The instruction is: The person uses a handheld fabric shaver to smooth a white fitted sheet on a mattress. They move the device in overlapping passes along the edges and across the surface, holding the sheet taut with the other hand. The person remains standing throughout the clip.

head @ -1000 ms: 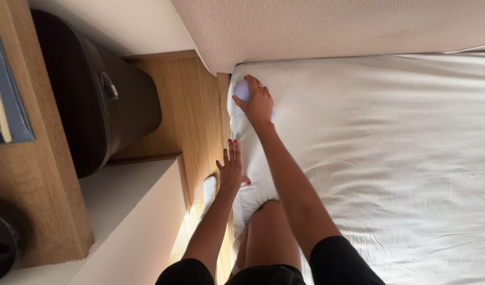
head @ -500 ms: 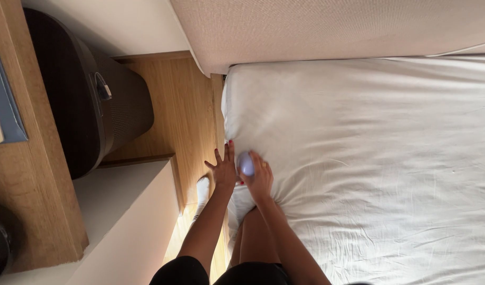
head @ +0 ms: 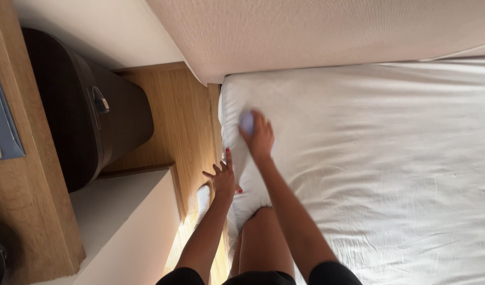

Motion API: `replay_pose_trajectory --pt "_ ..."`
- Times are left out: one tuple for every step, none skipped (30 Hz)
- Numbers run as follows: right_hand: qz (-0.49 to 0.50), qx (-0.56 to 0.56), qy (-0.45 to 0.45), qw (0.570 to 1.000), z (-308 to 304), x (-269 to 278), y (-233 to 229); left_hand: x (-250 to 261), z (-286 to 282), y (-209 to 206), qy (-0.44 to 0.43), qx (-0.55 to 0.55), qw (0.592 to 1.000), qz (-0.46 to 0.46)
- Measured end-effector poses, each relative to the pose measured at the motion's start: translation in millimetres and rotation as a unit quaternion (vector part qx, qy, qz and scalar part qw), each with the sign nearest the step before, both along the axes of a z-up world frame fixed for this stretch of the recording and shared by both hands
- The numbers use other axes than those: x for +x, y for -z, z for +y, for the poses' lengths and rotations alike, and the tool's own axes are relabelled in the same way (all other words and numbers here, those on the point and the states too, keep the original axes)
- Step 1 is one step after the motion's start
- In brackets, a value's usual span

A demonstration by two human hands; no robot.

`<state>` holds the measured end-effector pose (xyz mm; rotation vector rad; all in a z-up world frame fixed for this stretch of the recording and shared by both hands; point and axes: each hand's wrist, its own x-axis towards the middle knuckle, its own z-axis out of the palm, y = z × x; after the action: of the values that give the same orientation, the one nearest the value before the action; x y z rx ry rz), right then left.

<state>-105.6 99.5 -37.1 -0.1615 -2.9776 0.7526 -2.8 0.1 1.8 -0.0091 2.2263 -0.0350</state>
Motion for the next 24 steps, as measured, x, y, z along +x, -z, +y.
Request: replay_pose_trajectory --pt "-0.001 0.000 -0.001 1.000 -1.3 18.3 -8.8 -0.8 -0.1 -0.9 -0.001 0.000 1.000 -0.001" --pt "-0.027 -0.030 -0.018 0.999 -2.1 36.9 -17.3 -1.4 0.3 -1.3 0.002 -0.004 1.000 0.003" --pt "-0.054 -0.059 -0.033 0.996 -1.8 57.2 -26.1 -0.6 1.5 -1.9 0.006 -0.007 1.000 0.006" --pt "-0.056 -0.058 -0.031 0.996 -1.4 76.7 -24.6 1.5 1.9 0.0 0.007 -0.007 1.000 0.004" --pt "-0.066 -0.051 -0.058 0.995 -1.9 93.5 -22.5 1.3 1.6 2.5 -0.001 -0.006 1.000 0.009" --pt "-0.075 -0.044 -0.084 0.993 -2.5 110.4 -20.7 1.3 1.3 4.7 -0.009 -0.005 1.000 0.014" --pt "-0.075 -0.046 -0.085 0.993 -0.8 118.7 -18.8 1.6 -0.5 5.1 -0.010 -0.007 1.000 0.014" --pt "-0.085 -0.030 -0.072 0.993 1.0 127.1 -16.9 1.9 -2.1 5.5 -0.024 0.012 1.000 0.002" --pt "-0.094 -0.014 -0.057 0.994 3.2 134.8 -14.7 1.3 -3.2 6.4 -0.036 0.032 0.999 -0.009" --pt "-0.093 -0.016 -0.056 0.994 7.4 122.8 -17.0 -2.3 -3.7 7.9 -0.035 0.031 0.999 -0.008" --pt "-0.095 -0.029 -0.078 0.992 12.2 115.8 -20.6 -2.1 -3.6 8.6 -0.039 0.033 0.999 -0.012" --pt "-0.096 -0.043 -0.100 0.989 17.2 108.8 -24.1 -1.9 -3.4 9.4 -0.043 0.036 0.998 -0.016" --pt "-0.097 -0.043 -0.096 0.990 21.2 96.1 -18.7 -0.8 -2.5 10.6 -0.039 0.036 0.998 -0.016" --pt "-0.068 -0.029 -0.093 0.993 24.7 83.5 -13.5 0.3 -2.1 11.5 -0.033 0.029 0.999 -0.019" --pt "-0.036 -0.014 -0.094 0.995 27.7 68.0 -7.5 -0.4 -2.3 13.0 -0.030 0.021 0.999 -0.020" --pt "-0.035 -0.015 -0.093 0.995 33.1 47.1 -7.6 -3.8 -1.5 8.9 -0.030 0.020 0.999 -0.019" --pt "-0.012 0.015 -0.085 0.996 36.2 28.2 -7.4 -4.4 -2.4 4.3 -0.034 0.024 0.999 -0.020" --pt "0.010 0.046 -0.076 0.996 39.0 9.4 -6.7 -5.0 -3.5 -0.1 -0.038 0.028 0.999 -0.021" --pt "0.008 0.043 -0.078 0.996 39.5 -6.2 -4.3 -2.8 -4.6 1.6 -0.040 0.026 0.999 -0.023" --pt "0.039 0.083 -0.063 0.994 40.0 -22.0 -1.8 -0.8 -5.5 3.3 -0.036 0.025 0.999 -0.014" --pt "0.071 0.124 -0.048 0.988 42.7 -39.3 0.2 -0.4 -4.4 5.0 -0.031 0.026 0.999 -0.004" --pt "0.070 0.124 -0.049 0.989 39.0 -37.4 1.9 0.7 -4.7 4.1 -0.032 0.026 0.999 -0.005" --pt "0.074 0.122 -0.039 0.989 36.1 -37.1 2.8 0.3 -4.4 3.0 -0.027 0.021 0.999 -0.001" --pt "0.078 0.120 -0.028 0.989 33.3 -36.9 3.2 -0.3 -4.0 1.3 -0.021 0.017 1.000 0.003"
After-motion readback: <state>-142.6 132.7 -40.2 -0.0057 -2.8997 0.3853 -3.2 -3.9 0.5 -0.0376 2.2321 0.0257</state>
